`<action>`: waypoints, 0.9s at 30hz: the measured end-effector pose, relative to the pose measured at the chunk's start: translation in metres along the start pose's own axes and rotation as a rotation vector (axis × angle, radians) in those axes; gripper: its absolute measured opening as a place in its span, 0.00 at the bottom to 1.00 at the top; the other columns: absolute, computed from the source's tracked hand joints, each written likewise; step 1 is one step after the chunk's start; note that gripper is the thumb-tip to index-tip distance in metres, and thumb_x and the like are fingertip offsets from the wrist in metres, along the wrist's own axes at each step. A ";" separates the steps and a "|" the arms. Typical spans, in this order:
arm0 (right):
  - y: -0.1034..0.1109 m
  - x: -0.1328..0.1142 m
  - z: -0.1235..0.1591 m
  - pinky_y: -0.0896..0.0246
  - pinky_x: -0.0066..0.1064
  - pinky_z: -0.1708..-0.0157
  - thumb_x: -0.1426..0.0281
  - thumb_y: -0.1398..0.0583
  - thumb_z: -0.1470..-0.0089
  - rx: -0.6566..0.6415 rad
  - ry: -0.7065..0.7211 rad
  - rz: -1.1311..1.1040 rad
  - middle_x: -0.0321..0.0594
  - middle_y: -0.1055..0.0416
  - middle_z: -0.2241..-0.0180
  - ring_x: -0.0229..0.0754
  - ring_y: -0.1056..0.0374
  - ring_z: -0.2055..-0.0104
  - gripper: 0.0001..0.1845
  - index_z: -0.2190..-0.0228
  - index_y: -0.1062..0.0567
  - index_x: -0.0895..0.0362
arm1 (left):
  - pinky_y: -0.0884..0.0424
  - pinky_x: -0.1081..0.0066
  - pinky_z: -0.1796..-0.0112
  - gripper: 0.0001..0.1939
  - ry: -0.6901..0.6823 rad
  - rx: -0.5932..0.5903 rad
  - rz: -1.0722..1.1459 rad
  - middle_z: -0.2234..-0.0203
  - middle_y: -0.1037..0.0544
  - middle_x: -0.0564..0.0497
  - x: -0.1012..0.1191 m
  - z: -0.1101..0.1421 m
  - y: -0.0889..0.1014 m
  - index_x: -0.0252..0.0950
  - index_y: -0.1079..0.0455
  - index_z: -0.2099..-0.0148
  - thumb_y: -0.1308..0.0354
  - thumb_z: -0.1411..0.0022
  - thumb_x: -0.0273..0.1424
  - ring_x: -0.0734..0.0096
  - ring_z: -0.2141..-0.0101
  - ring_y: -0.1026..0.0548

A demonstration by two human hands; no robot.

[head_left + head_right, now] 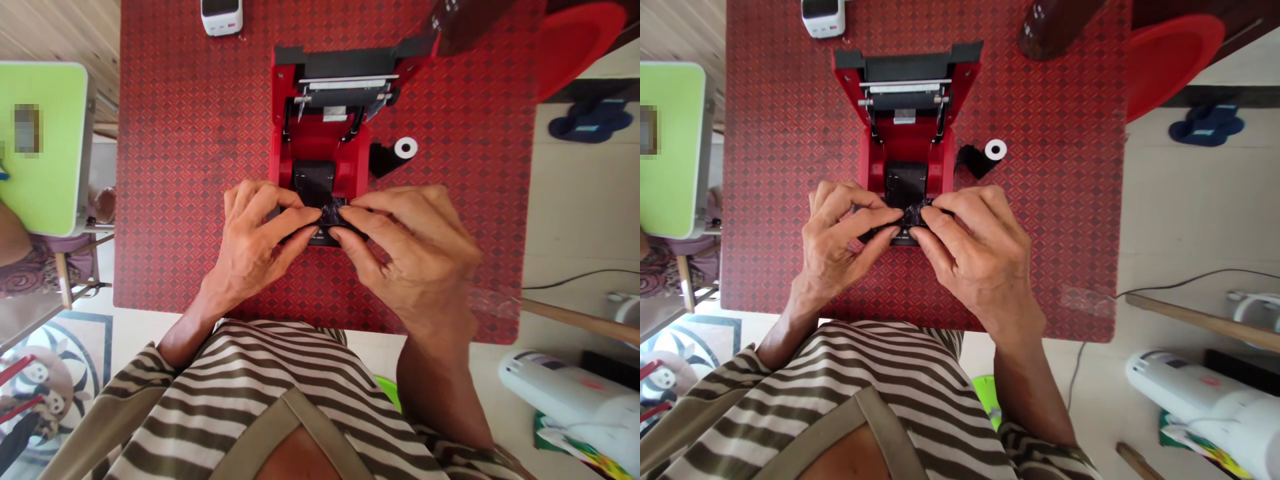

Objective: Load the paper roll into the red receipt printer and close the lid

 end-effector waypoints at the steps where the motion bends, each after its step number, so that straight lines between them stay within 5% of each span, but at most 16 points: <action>1: 0.003 0.000 -0.001 0.13 0.63 0.39 0.68 0.27 0.20 0.004 0.014 -0.011 0.41 0.06 0.44 0.63 0.11 0.44 0.16 0.41 0.08 0.35 | 0.23 0.48 0.42 0.05 -0.009 0.010 0.003 0.48 0.07 0.51 0.000 0.000 0.000 0.51 0.12 0.38 0.29 0.09 0.35 0.52 0.46 0.12; 4: 0.018 0.004 -0.017 0.14 0.61 0.35 0.64 0.26 0.19 0.127 0.093 0.047 0.39 0.06 0.42 0.61 0.09 0.42 0.15 0.37 0.09 0.36 | 0.24 0.48 0.41 0.06 -0.036 0.023 0.005 0.48 0.07 0.52 0.002 0.000 0.002 0.51 0.13 0.39 0.29 0.09 0.33 0.52 0.45 0.12; 7: 0.030 0.014 -0.046 0.20 0.60 0.27 0.57 0.33 0.12 0.302 0.213 0.177 0.39 0.10 0.31 0.63 0.14 0.29 0.25 0.22 0.16 0.39 | 0.25 0.48 0.40 0.09 -0.053 0.016 -0.011 0.48 0.06 0.53 0.003 0.000 0.003 0.50 0.12 0.39 0.27 0.11 0.28 0.53 0.44 0.12; 9: 0.024 0.029 -0.071 0.24 0.58 0.23 0.55 0.42 0.06 0.253 0.178 0.172 0.41 0.14 0.26 0.63 0.20 0.21 0.29 0.16 0.22 0.43 | 0.24 0.48 0.39 0.10 -0.057 0.021 -0.026 0.48 0.06 0.54 0.004 -0.001 0.004 0.50 0.12 0.39 0.26 0.11 0.27 0.54 0.43 0.12; 12: 0.010 0.039 -0.092 0.25 0.59 0.24 0.51 0.49 0.04 0.187 0.214 0.180 0.58 0.14 0.28 0.63 0.17 0.26 0.38 0.17 0.24 0.66 | 0.24 0.48 0.39 0.10 -0.065 0.030 -0.053 0.48 0.06 0.53 0.005 0.000 0.006 0.51 0.12 0.39 0.27 0.11 0.27 0.54 0.43 0.12; 14: 0.005 0.036 -0.091 0.22 0.59 0.29 0.52 0.49 0.04 0.206 0.227 0.214 0.62 0.11 0.35 0.63 0.14 0.33 0.38 0.23 0.19 0.71 | 0.24 0.48 0.40 0.09 -0.073 0.032 -0.063 0.49 0.07 0.52 0.006 0.001 0.007 0.50 0.12 0.39 0.27 0.10 0.28 0.55 0.44 0.13; 22: 0.009 0.006 -0.046 0.18 0.55 0.38 0.61 0.42 0.07 0.219 0.077 0.179 0.48 0.05 0.47 0.61 0.08 0.42 0.22 0.37 0.09 0.53 | 0.24 0.47 0.45 0.09 -0.104 0.048 -0.071 0.51 0.09 0.52 0.008 0.001 0.009 0.49 0.12 0.39 0.27 0.10 0.27 0.56 0.49 0.17; 27: 0.001 0.005 -0.026 0.15 0.48 0.38 0.67 0.38 0.10 0.236 0.162 0.119 0.40 0.05 0.49 0.54 0.08 0.44 0.15 0.38 0.11 0.47 | 0.27 0.48 0.46 0.09 -0.098 0.050 -0.040 0.52 0.11 0.51 0.006 0.001 0.008 0.49 0.12 0.39 0.26 0.11 0.27 0.56 0.51 0.19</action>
Point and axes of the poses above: each hand's wrist, its own z-axis away from the middle knuckle, its own y-axis out of the back of the hand, x = y × z, the point moved 5 cm from there along -z, towards the middle knuckle
